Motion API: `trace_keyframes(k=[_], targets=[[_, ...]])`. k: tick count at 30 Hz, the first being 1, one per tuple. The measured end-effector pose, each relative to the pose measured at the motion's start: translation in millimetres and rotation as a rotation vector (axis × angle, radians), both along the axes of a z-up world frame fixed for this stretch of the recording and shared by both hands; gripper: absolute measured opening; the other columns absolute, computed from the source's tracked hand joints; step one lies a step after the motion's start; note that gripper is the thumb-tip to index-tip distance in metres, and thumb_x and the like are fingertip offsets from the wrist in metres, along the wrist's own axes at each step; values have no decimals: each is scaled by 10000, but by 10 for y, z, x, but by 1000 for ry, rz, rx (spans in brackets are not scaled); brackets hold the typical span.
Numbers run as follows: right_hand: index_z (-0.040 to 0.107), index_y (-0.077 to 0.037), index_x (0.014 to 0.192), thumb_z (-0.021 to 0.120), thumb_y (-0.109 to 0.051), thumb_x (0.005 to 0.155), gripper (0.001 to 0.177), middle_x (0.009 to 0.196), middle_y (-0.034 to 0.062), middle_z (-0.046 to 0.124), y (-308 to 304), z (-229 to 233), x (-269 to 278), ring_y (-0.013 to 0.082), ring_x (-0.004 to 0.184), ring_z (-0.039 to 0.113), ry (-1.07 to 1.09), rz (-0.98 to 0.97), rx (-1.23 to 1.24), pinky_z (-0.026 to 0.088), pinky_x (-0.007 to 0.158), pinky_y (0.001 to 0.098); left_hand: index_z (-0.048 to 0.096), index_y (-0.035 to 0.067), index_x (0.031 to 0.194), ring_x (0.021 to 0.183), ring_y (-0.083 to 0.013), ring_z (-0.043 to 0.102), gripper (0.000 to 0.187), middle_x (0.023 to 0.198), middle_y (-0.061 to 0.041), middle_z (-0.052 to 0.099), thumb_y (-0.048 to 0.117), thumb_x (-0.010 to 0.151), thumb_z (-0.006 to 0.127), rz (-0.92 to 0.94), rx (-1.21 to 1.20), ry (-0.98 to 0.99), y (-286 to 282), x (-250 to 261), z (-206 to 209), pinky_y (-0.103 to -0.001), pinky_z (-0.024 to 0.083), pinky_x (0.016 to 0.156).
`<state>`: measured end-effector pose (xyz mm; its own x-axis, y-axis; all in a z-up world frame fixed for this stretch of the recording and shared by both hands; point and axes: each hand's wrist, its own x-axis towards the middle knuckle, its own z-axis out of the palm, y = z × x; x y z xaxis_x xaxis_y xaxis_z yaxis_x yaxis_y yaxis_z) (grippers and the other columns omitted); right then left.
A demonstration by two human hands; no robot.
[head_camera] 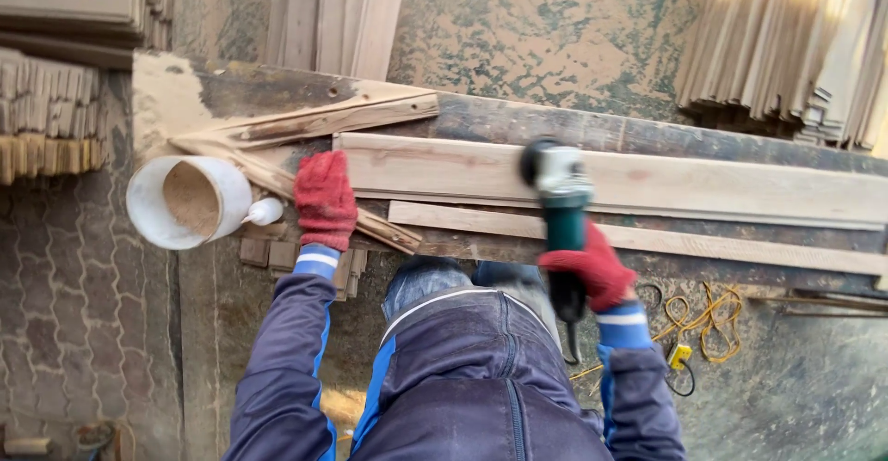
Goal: The recorder is using an angle grinder equipped with a sanding disc to sand several wooden planks on a workbench.
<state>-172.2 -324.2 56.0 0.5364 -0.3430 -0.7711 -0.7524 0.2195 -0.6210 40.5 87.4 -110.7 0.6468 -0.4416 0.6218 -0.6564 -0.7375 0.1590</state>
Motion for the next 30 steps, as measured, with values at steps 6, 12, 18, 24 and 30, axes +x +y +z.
trace_keyframes(k=[6,12,18,24,30], targets=[[672,-141,1264,1042,-242,387,957,1054,163,697,341,-122,220,336,1022,664,-27,389,22,508,901,436,737,57,1275,1140,-346,639,416,1200,-159,667,117,869,668,-30,15,49,-53,-23,296,-504,467,1110],[680,-175,1221,1027,-246,422,874,1010,140,703,-201,-80,-61,316,987,678,7,317,46,530,856,432,734,71,1304,1163,-347,632,455,1231,-156,658,95,852,687,-38,78,70,84,11,171,-487,463,1122],[656,-94,1019,939,-59,509,584,820,141,654,-1339,211,-628,312,766,680,48,-208,22,569,714,426,762,111,1206,1155,-322,656,442,1177,-122,688,101,765,732,35,301,89,292,110,108,-467,492,1117],[498,-17,1245,742,-75,719,583,933,163,629,-2332,-34,-1799,333,787,654,-126,-513,198,566,766,496,593,71,1131,1079,-292,533,213,1146,-123,566,107,930,533,501,856,-122,-1560,30,523,-434,404,1050],[609,44,1158,742,-95,706,492,906,198,690,-2440,-296,-3002,339,748,690,-396,-747,287,576,656,430,523,61,1407,1256,-386,497,816,1346,-182,546,446,728,759,-399,420,532,-4311,-979,801,-533,289,1158]])
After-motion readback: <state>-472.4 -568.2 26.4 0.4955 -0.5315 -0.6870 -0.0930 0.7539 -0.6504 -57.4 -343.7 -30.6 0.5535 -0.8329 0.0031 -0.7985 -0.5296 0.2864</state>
